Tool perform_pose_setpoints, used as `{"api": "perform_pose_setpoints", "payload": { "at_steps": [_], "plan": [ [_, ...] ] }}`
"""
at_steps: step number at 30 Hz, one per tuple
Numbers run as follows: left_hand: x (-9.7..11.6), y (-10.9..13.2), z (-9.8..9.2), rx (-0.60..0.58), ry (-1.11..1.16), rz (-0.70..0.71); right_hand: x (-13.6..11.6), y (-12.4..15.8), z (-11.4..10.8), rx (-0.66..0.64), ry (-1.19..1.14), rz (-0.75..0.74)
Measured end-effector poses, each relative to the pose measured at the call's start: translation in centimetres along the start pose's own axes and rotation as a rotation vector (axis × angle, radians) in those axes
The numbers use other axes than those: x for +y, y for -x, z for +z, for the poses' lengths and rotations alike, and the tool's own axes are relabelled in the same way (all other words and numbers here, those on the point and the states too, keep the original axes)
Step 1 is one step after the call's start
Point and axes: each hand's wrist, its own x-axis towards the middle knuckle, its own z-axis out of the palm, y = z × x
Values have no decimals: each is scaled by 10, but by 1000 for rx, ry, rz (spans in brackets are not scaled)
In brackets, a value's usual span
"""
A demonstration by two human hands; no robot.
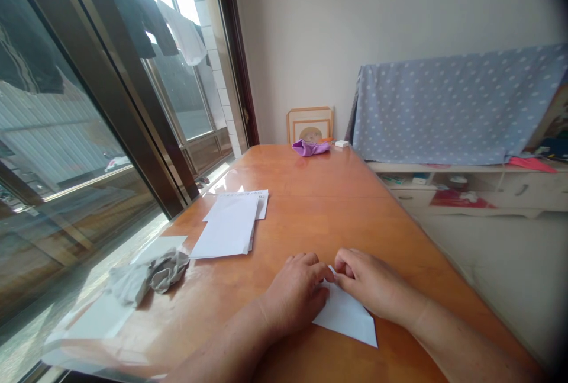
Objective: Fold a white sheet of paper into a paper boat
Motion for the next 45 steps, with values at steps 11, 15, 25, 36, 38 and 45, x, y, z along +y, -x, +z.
{"api": "perform_pose_setpoints", "payload": {
  "at_steps": [11,15,25,36,38,45],
  "plan": [
    [-7,-3,3,7,47,103,-10,15,1,-13,328,-197],
    [-6,-2,2,1,31,88,-16,24,3,-41,439,-233],
    [-13,-4,2,13,82,42,-18,31,-11,-93,403,-232],
    [-17,-4,1,-31,33,80,-30,37,4,-83,467,-288],
    [-17,-4,1,-42,12,79,-29,44,10,-72,441,-313],
    [-12,-4,-6,-103,-47,89,-35,79,3,-66,374,-348]
  ]
}}
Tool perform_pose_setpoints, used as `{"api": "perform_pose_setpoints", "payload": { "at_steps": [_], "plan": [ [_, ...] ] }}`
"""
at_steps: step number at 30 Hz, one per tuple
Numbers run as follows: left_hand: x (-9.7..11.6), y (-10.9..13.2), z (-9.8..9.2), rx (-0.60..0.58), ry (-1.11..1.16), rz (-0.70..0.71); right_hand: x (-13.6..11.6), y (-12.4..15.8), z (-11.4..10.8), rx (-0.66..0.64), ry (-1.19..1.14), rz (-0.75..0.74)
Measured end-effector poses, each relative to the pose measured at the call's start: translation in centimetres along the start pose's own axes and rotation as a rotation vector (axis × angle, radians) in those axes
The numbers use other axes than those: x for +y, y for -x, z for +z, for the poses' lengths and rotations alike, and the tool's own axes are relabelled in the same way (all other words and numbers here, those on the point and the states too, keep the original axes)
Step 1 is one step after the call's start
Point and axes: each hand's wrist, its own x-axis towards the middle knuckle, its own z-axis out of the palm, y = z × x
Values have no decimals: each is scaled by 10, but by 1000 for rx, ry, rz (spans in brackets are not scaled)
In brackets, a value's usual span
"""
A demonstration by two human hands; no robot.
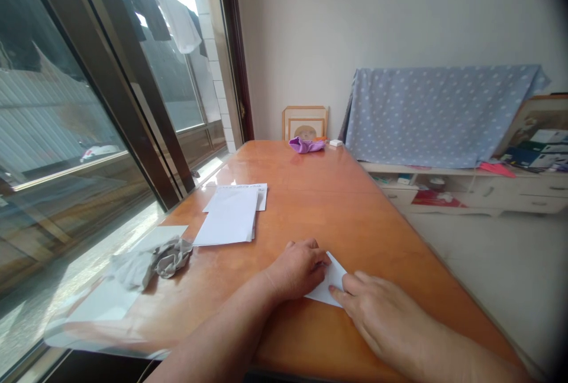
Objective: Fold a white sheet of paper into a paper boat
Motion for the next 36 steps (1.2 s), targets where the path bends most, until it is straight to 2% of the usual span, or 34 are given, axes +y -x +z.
{"api": "perform_pose_setpoints", "payload": {
  "at_steps": [3,6,9,13,19,26,29,36],
  "plan": [
    [2,0,-1,-1,-5,-10,6,1,-17,-61,-131,-4],
    [2,0,-1,0,-11,-18,21,-12,-25,11,-170,161],
    [2,0,0,6,-9,-17,35,-27,-21,63,-128,218],
    [1,0,1,12,-14,-18,43,-33,-11,13,-90,209],
    [2,-1,-1,7,-24,-22,42,-14,-2,-33,-8,213],
    [3,-1,-1,2,-19,-35,26,27,17,38,54,271],
    [2,-2,1,6,-28,-35,22,41,18,51,48,290],
    [2,-1,3,29,-75,-22,17,38,9,116,48,338]
  ]
}}
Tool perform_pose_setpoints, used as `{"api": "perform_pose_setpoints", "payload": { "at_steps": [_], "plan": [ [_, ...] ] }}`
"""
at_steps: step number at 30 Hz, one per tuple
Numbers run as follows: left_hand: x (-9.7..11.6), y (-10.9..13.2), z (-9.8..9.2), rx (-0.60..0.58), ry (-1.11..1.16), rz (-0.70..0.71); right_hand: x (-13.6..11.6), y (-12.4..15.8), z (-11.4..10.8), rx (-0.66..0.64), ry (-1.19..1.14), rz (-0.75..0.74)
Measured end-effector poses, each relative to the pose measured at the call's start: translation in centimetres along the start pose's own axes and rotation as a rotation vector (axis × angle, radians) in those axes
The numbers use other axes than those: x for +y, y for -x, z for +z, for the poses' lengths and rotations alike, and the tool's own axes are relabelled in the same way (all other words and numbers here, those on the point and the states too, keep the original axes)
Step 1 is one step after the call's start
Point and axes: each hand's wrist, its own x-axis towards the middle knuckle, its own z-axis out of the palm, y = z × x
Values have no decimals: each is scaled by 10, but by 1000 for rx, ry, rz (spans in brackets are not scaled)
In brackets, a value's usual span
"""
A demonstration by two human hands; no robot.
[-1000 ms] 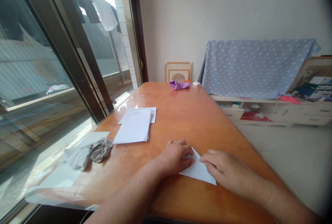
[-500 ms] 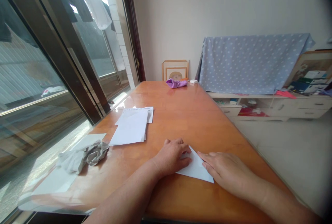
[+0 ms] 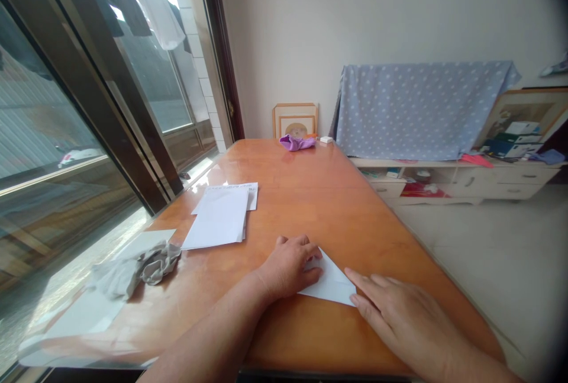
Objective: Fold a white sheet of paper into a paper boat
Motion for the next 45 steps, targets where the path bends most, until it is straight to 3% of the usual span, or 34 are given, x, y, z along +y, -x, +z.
{"api": "perform_pose_setpoints", "payload": {
  "at_steps": [7,22,27,33,40,45],
  "plan": [
    [8,5,-3,35,-123,125,-5,-3,12,-56,12,-10],
    [6,0,-2,27,-163,-25,-3,0,24,5,-19,-39],
    [4,0,0,36,-160,-24,-2,-11,2,-18,-95,-30],
    [3,1,2,47,-173,-26,-8,-55,-25,-8,-202,-95],
    [4,1,3,58,-192,-34,-17,-80,6,-100,-231,-178],
    [0,1,9,110,-166,-60,-21,-81,16,-67,-177,-141]
  ]
}}
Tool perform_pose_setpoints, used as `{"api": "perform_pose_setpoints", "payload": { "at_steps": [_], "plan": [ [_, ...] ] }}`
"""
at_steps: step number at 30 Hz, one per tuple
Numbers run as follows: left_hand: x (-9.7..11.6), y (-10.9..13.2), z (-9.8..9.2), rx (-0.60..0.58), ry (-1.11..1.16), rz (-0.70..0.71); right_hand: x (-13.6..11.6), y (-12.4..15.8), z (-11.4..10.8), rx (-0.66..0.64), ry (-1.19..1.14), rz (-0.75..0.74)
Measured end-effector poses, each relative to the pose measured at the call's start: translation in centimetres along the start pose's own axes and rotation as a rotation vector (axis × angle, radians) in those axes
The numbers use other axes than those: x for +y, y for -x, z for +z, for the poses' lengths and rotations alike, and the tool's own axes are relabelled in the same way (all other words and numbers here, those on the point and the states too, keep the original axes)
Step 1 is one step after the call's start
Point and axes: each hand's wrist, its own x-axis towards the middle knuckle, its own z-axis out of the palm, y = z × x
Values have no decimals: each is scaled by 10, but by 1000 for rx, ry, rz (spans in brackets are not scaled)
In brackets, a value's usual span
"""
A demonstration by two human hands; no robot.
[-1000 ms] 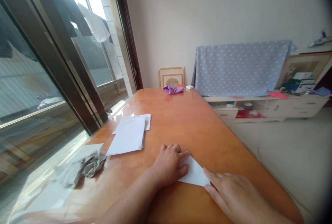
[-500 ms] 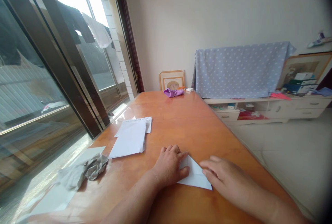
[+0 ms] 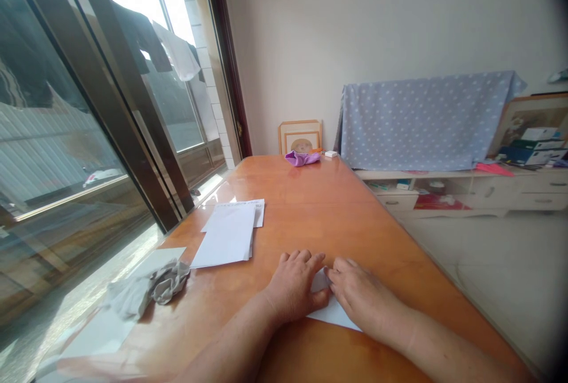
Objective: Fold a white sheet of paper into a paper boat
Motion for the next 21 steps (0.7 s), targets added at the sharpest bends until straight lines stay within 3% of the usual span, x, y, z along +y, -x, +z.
{"api": "perform_pose_setpoints", "payload": {
  "at_steps": [8,14,21],
  "plan": [
    [12,5,-3,58,-55,-40,-4,0,2,50,48,-17],
    [26,9,-5,23,-203,-58,0,2,7,64,71,-18],
    [27,38,-15,24,-233,-76,0,2,6,59,99,-21]
  ]
}}
